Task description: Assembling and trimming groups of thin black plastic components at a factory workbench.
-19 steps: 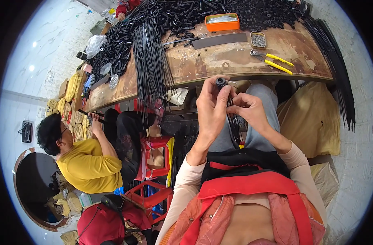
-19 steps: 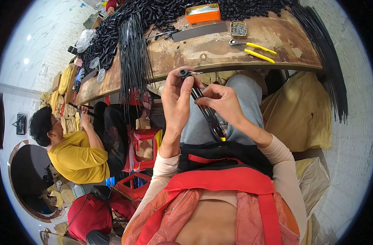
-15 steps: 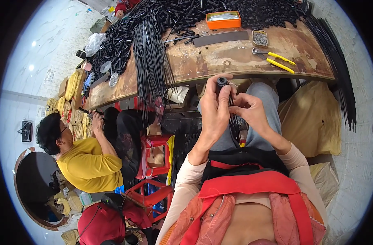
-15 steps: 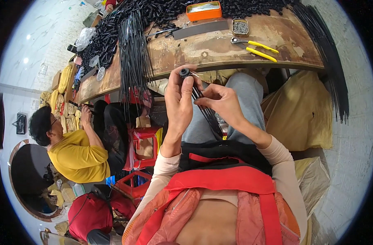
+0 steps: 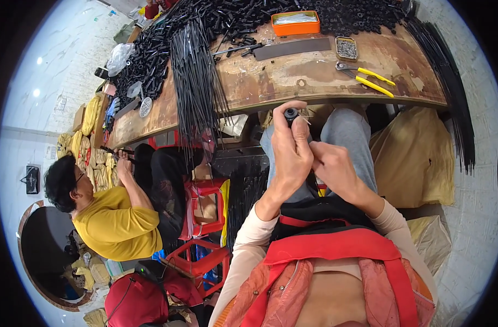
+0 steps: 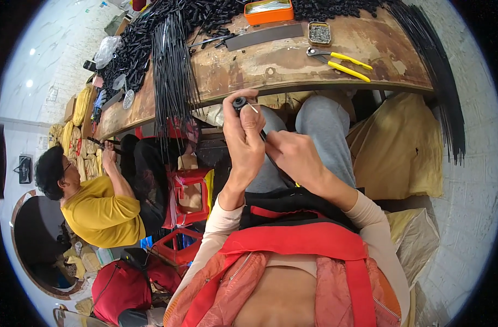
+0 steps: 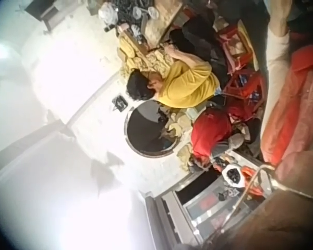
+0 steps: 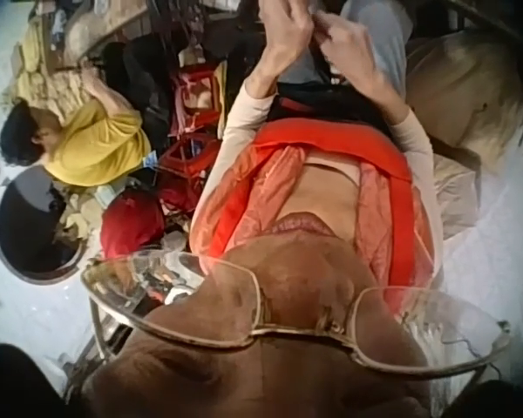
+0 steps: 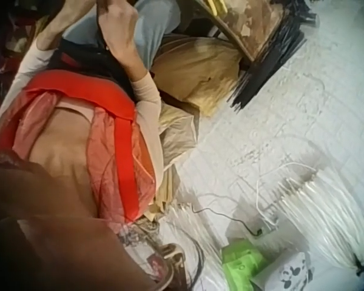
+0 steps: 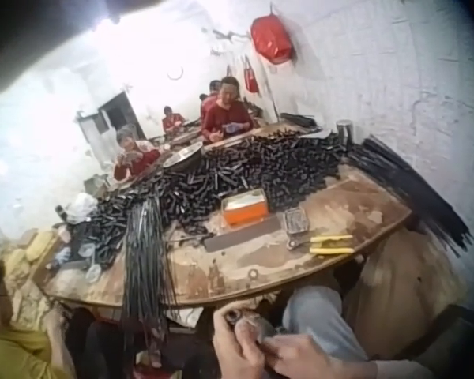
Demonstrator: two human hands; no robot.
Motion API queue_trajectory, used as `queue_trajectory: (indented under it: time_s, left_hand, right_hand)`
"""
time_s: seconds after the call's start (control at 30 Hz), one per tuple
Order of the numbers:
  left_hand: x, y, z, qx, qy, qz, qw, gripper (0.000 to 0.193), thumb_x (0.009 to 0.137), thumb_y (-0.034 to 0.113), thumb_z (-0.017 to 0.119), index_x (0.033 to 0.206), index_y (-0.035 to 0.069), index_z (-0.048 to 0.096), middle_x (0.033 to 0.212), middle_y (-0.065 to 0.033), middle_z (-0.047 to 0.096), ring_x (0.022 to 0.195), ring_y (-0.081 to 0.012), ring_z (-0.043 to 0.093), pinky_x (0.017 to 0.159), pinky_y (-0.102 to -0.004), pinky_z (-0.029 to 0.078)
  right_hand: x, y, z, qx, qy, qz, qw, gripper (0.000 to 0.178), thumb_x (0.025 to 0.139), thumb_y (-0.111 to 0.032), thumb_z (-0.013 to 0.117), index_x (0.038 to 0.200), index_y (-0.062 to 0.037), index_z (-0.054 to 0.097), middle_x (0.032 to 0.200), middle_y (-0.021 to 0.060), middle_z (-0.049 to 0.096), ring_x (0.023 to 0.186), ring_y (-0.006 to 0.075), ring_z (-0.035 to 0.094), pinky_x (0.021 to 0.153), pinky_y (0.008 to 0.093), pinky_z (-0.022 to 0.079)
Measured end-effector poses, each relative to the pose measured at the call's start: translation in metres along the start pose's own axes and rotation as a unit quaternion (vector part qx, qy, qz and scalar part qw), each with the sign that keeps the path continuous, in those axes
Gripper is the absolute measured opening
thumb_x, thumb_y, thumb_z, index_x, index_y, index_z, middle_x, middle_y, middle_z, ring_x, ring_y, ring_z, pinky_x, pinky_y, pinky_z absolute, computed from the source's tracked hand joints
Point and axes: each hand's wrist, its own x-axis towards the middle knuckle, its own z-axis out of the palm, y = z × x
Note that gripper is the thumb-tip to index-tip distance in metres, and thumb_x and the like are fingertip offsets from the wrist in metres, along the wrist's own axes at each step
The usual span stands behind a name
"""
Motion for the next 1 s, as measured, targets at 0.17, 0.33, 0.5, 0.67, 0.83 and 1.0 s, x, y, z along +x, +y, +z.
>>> queue_trajectory:
  time_s: [0.17, 0.33, 0.5, 0.67, 0.83, 1.0]
  left_hand:
    - [0.006, -0.006, -0.013, 0.059, 0.074, -0.009, 0.995, 0.021, 0.102, 0.015, 0.043, 0.115, 0.000, 0.046, 0.069, 0.0012, 0.043, 0.058, -0.0056, 0.038, 0.052, -0.0215, 0.032]
    - [0.004, -0.011, -0.009, 0.062, 0.084, -0.004, 0.995, 0.021, 0.101, 0.015, 0.044, 0.114, -0.002, 0.047, 0.066, 0.0002, 0.044, 0.057, -0.0064, 0.039, 0.051, -0.0220, 0.033]
    - [0.005, -0.001, -0.015, -0.027, 0.012, -0.049, 0.998, 0.017, 0.100, 0.009, 0.046, 0.113, -0.001, 0.049, 0.069, 0.0013, 0.047, 0.061, -0.0057, 0.041, 0.056, -0.0204, 0.035]
    - [-0.004, 0.010, -0.039, -0.100, -0.074, -0.089, 0.988, 0.021, 0.102, 0.021, 0.046, 0.103, 0.000, 0.049, 0.077, -0.0045, 0.052, 0.066, -0.0115, 0.049, 0.063, -0.0264, 0.042]
    - [-0.011, 0.018, -0.037, -0.136, -0.145, -0.108, 0.974, 0.019, 0.102, 0.021, 0.047, 0.101, 0.002, 0.044, 0.070, -0.0016, 0.041, 0.061, -0.0131, 0.047, 0.062, -0.0284, 0.043]
    - [-0.026, 0.022, -0.030, -0.103, -0.115, -0.075, 0.985, 0.017, 0.102, 0.019, 0.047, 0.098, 0.003, 0.043, 0.071, -0.0005, 0.041, 0.060, -0.0097, 0.041, 0.056, -0.0237, 0.037]
  right_hand:
    - [0.005, 0.022, -0.030, -0.068, -0.047, -0.029, 0.996, 0.018, 0.081, -0.015, 0.070, 0.074, -0.0038, 0.059, 0.065, 0.0113, 0.055, 0.059, 0.0321, 0.058, 0.054, 0.0406, 0.047]
    - [0.044, 0.091, -0.083, -0.262, 0.030, -0.113, 0.958, 0.010, 0.079, -0.010, 0.071, 0.083, -0.0025, 0.066, 0.083, 0.0099, 0.064, 0.081, 0.0278, 0.060, 0.071, 0.0380, 0.050]
    - [0.073, 0.159, -0.115, -0.349, -0.012, -0.004, 0.937, 0.041, 0.083, -0.027, 0.069, 0.113, -0.0013, 0.057, 0.104, 0.0156, 0.055, 0.101, 0.0344, 0.052, 0.089, 0.0411, 0.044]
    - [0.080, 0.175, -0.117, -0.164, -0.025, -0.013, 0.986, 0.031, 0.089, -0.020, 0.062, 0.111, 0.0008, 0.056, 0.096, 0.0131, 0.056, 0.088, 0.0258, 0.057, 0.079, 0.0347, 0.045]
    - [0.060, 0.065, -0.106, 0.298, -0.150, 0.244, 0.911, 0.031, 0.089, -0.015, 0.064, 0.115, -0.0012, 0.054, 0.086, 0.0015, 0.055, 0.074, 0.0087, 0.053, 0.067, 0.0235, 0.044]
    - [0.048, -0.025, -0.088, 0.235, -0.148, 0.091, 0.956, 0.032, 0.082, -0.005, 0.071, 0.110, -0.0024, 0.055, 0.090, 0.0018, 0.061, 0.077, 0.0110, 0.060, 0.070, 0.0271, 0.049]
